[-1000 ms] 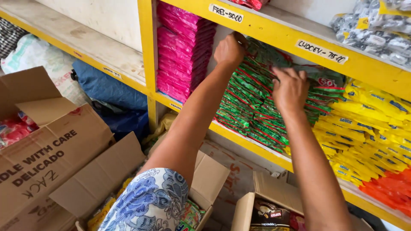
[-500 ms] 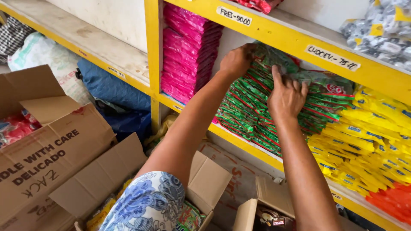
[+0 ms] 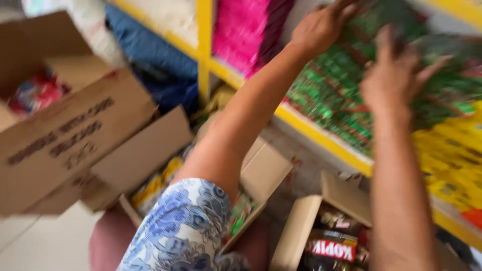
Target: Stocking grocery shelves with small packets of candy and gum from cardboard boxes on the floor.
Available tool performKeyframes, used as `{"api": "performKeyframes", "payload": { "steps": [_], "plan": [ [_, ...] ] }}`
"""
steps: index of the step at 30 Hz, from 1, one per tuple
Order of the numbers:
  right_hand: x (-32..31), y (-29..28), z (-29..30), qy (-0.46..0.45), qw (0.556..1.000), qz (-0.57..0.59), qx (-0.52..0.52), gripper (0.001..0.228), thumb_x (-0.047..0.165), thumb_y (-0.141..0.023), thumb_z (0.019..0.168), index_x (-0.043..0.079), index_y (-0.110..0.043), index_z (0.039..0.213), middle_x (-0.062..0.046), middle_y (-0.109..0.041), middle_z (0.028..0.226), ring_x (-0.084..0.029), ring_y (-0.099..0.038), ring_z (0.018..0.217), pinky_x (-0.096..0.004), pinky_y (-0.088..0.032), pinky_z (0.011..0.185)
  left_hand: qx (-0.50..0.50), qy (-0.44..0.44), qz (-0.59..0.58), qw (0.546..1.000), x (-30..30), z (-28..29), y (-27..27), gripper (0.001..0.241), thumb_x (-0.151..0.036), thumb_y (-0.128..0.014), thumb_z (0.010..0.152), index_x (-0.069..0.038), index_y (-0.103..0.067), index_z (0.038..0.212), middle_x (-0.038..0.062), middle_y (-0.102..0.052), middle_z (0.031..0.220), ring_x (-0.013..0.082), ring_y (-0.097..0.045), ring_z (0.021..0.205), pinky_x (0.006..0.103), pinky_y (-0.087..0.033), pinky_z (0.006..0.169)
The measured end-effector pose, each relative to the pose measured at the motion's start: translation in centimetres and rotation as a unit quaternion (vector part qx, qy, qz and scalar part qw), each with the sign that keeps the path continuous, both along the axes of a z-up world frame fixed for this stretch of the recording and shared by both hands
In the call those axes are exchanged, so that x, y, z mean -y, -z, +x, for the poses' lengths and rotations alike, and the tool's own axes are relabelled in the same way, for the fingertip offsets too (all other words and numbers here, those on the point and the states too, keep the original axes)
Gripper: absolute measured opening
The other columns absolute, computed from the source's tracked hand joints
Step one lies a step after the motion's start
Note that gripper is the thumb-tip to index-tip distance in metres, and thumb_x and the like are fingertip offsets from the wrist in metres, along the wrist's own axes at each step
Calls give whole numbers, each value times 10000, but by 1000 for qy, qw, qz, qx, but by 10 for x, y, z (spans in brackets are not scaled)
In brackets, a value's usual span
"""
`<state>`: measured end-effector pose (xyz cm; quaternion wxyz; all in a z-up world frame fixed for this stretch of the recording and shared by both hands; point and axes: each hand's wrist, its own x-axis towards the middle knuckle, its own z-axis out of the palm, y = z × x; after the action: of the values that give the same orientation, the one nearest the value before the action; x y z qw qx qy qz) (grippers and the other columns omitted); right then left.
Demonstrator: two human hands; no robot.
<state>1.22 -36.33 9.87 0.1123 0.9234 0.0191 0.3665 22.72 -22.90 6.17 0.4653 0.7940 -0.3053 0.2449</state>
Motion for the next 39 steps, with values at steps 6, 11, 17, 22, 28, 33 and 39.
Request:
{"api": "performKeyframes", "payload": {
  "steps": [6,11,17,22,28,33,39],
  "plan": [
    [-39,40,-60,-97,985,141,-5,689,36,-608,1024,37,-271,1625,-247,-446,1647,-439,-429,1491,-519,-346,1269,-28,-10,22,999,-66,-78,62,323,-481,-596,1025,-203,-748,1086,140,-777,965,356,-742,946,480,-578,823],
    [-123,139,-99,-201,947,251,-2,506,-76,-635,999,19,-496,1476,-183,-578,1451,-353,-552,1360,-447,-414,1204,-86,193,-120,970,-208,-197,167,278,-273,-639,1047,-36,-670,1189,142,-739,1036,248,-724,949,384,-585,830],
    [-226,316,-170,-112,792,526,-289,203,118,-629,992,69,-688,1180,-102,-743,1119,-217,-711,1033,-364,-557,929,-389,125,22,912,-302,-338,366,269,-178,-624,958,-88,-749,1179,136,-774,949,195,-725,816,387,-588,758],
    [-285,439,-241,-39,817,394,-420,234,174,-696,912,153,-757,1138,-148,-737,1122,-360,-689,1016,-476,-547,846,-429,130,136,883,-339,-436,406,321,-134,-616,881,-154,-744,1174,130,-774,977,285,-749,859,452,-576,779],
    [-310,447,-256,29,853,135,-503,159,359,-695,937,275,-811,1004,-81,-776,985,-255,-722,948,-480,-390,1021,-338,120,276,892,-338,-479,450,256,-199,-604,909,-196,-773,1101,101,-762,1119,315,-723,1042,479,-581,869],
    [-312,445,-254,26,878,123,-461,172,362,-737,756,229,-818,826,-100,-763,864,-287,-708,871,-498,-385,913,-289,77,452,841,-330,-483,474,329,-248,-610,868,-148,-702,1168,74,-657,1246,319,-588,1159,560,-498,910],
    [-307,455,-254,47,881,108,-459,119,227,-675,761,161,-772,772,-110,-755,846,-278,-712,852,-459,-405,912,-321,73,405,853,-312,-450,493,323,-173,-547,964,-68,-668,1245,181,-718,1140,351,-719,993,491,-599,734]
  ]
}}
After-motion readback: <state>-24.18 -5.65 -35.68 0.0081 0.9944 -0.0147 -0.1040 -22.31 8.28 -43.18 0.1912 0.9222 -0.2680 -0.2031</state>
